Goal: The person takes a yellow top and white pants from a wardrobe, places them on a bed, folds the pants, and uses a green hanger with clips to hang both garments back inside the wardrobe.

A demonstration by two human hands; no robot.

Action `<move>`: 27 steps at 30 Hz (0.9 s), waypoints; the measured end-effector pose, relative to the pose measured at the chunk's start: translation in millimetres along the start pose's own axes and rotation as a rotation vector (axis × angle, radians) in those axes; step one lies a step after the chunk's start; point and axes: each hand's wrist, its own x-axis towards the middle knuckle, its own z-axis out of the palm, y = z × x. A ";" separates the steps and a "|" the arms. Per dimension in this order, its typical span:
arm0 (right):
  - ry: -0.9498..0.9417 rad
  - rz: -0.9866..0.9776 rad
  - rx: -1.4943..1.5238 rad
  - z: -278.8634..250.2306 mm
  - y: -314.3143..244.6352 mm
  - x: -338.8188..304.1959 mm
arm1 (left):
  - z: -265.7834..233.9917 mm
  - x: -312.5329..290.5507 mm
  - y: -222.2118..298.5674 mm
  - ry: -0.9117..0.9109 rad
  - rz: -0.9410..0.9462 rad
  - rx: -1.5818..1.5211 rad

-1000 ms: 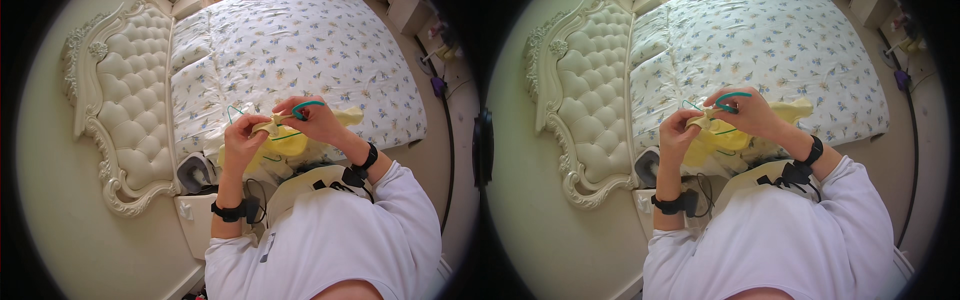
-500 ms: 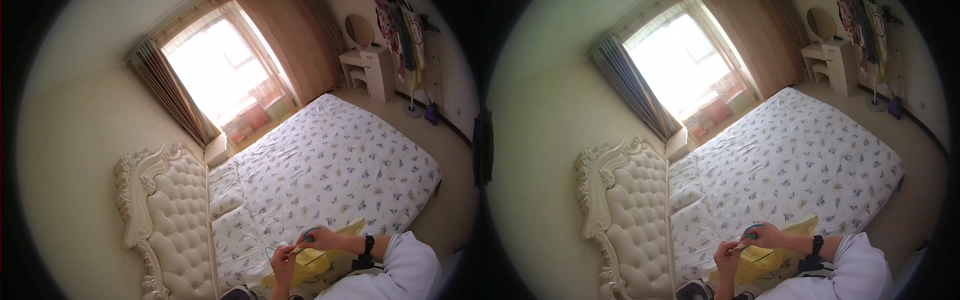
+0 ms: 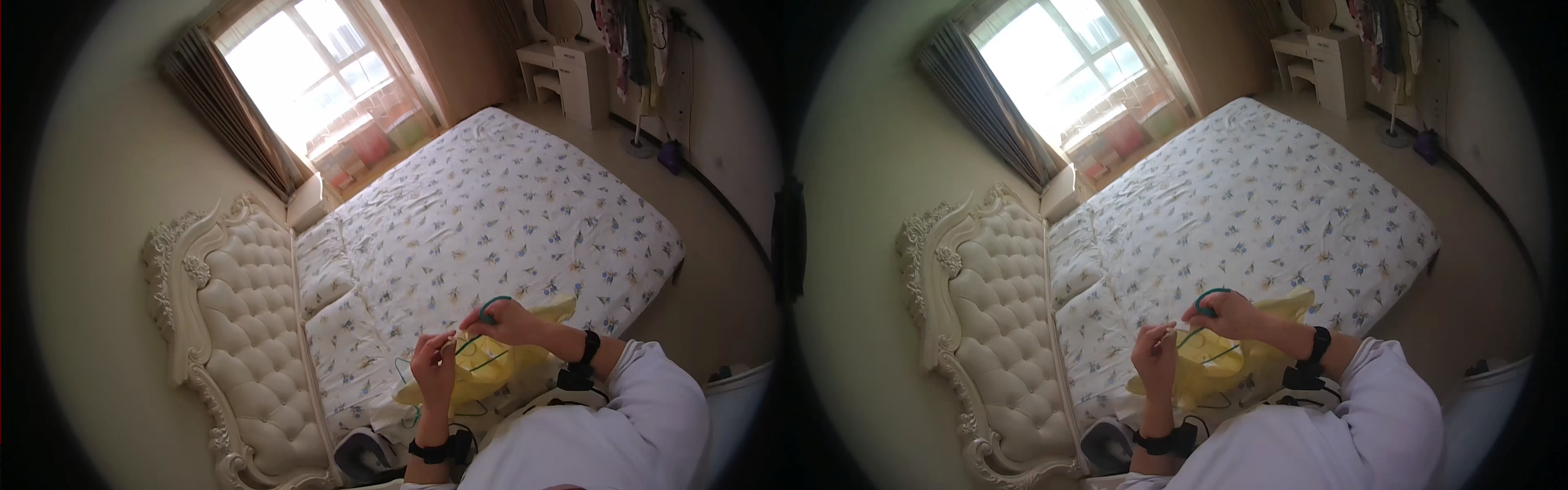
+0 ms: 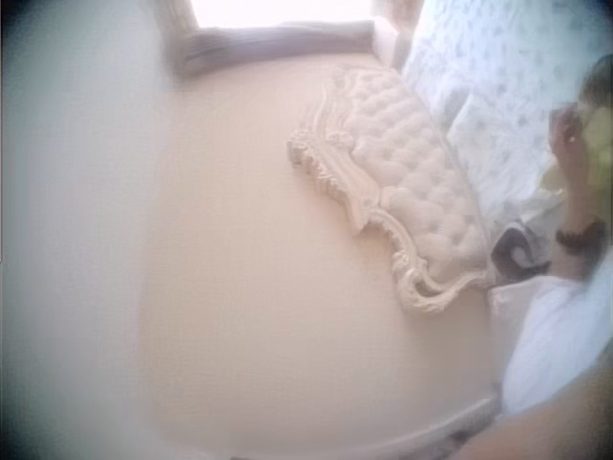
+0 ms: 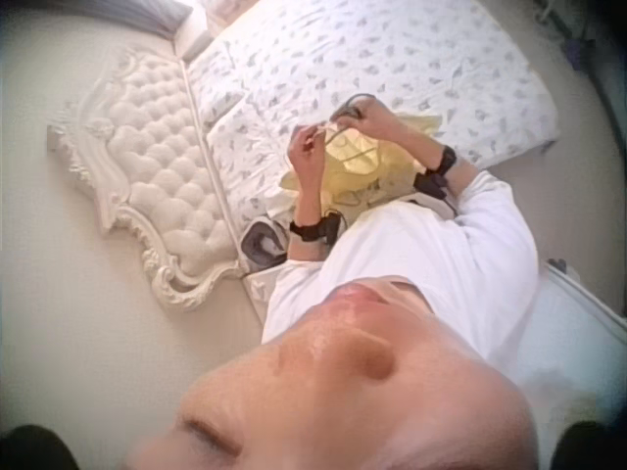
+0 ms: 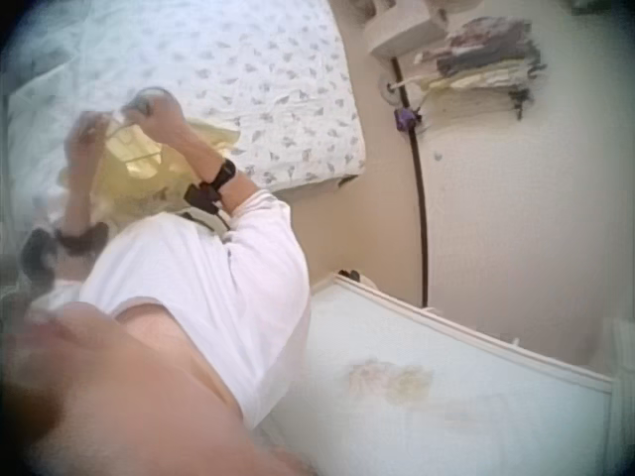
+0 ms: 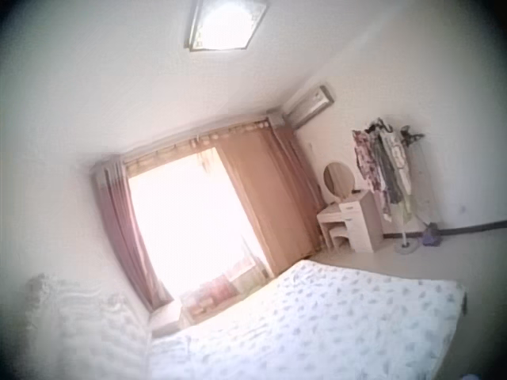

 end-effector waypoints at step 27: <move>-0.052 -0.083 0.196 104.7 35.5 -8.3 | -47.0 -70.0 -77.1 0.071 0.080 0.447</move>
